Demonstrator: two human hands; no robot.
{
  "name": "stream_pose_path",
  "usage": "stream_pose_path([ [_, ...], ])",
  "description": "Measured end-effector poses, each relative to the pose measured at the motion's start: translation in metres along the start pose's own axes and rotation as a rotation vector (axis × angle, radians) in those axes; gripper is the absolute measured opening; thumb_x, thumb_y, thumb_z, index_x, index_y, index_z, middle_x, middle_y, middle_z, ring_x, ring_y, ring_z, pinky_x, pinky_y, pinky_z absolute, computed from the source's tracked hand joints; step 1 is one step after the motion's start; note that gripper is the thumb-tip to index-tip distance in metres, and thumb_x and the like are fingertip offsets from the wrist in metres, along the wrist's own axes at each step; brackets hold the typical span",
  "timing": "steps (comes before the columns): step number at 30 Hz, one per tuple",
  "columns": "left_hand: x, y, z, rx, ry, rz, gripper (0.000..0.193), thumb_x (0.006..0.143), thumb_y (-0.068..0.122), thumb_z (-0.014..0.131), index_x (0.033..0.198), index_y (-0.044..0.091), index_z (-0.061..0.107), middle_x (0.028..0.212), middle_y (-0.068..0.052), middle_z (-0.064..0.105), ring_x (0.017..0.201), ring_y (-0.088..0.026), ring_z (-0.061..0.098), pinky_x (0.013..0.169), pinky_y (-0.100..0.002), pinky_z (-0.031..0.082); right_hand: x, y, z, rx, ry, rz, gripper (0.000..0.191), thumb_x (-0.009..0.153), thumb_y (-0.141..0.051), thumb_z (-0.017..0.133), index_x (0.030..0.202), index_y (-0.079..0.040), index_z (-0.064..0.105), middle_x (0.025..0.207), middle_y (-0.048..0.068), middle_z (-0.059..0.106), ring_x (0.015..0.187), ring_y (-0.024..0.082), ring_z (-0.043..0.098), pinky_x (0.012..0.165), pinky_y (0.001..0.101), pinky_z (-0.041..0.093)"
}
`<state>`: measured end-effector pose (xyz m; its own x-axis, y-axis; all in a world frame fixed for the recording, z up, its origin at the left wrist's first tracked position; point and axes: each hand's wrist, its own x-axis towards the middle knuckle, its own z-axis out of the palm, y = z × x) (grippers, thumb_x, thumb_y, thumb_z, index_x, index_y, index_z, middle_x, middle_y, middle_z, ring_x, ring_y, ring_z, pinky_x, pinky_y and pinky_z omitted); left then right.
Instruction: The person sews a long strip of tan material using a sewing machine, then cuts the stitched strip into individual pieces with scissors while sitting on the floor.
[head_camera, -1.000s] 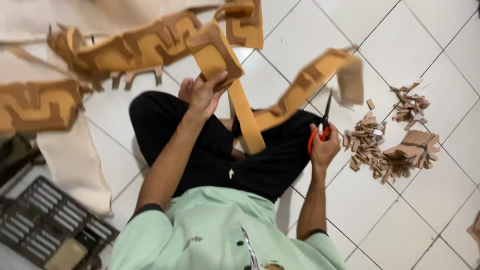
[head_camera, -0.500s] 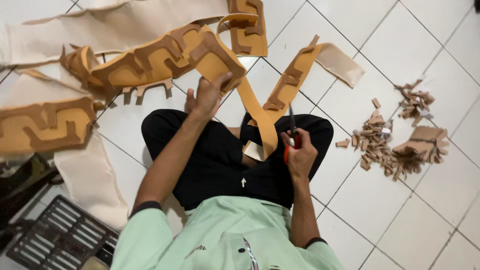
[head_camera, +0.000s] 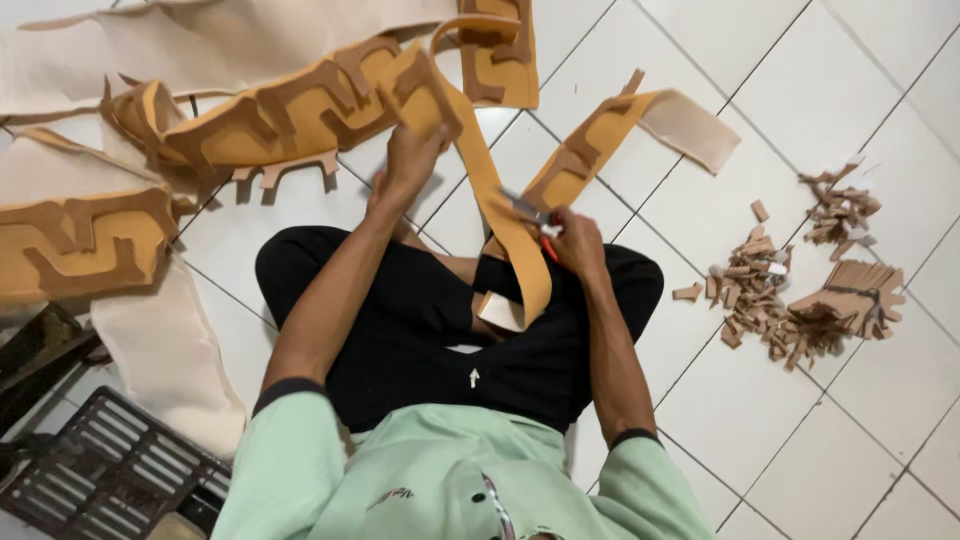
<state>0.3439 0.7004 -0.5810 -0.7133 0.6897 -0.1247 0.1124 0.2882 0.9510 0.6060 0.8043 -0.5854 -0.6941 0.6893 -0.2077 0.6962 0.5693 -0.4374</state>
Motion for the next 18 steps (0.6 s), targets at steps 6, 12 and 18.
stream_pose_path([
  [6,0.07,0.021,0.053,0.204,-0.139,0.403,0.023,0.091,0.012,0.07,0.105,-0.004,0.062,0.098,-0.023,0.068,0.089,-0.038,0.068,0.078,-0.049,0.054,0.013,-0.003,-0.014,0.697,0.077,0.314,0.03,0.091,-0.022,0.078,0.114,-0.007,0.066,0.095,0.008,0.076,0.081,0.017,0.071,0.063,0.034,0.053],
  [12,0.114,0.02,0.081,0.818,-0.442,0.402,0.03,0.077,0.005,0.07,0.105,-0.001,0.061,0.113,-0.022,0.064,0.106,-0.037,0.062,0.095,-0.046,0.052,0.036,-0.003,-0.006,0.406,-0.057,0.26,0.033,0.091,-0.02,0.084,0.115,-0.005,0.068,0.086,0.013,0.074,0.075,0.017,0.063,0.068,0.0302,0.051],
  [18,0.104,0.009,-0.003,0.448,-0.04,-0.137,0.026,0.099,0.008,0.056,0.123,-0.001,0.06,0.108,-0.02,0.067,0.097,-0.035,0.068,0.082,-0.047,0.054,-0.003,0.019,-0.028,0.991,0.232,0.277,0.038,0.088,-0.008,0.081,0.12,-0.003,0.061,0.096,0.005,0.074,0.081,0.01,0.063,0.069,0.0245,0.05],
])
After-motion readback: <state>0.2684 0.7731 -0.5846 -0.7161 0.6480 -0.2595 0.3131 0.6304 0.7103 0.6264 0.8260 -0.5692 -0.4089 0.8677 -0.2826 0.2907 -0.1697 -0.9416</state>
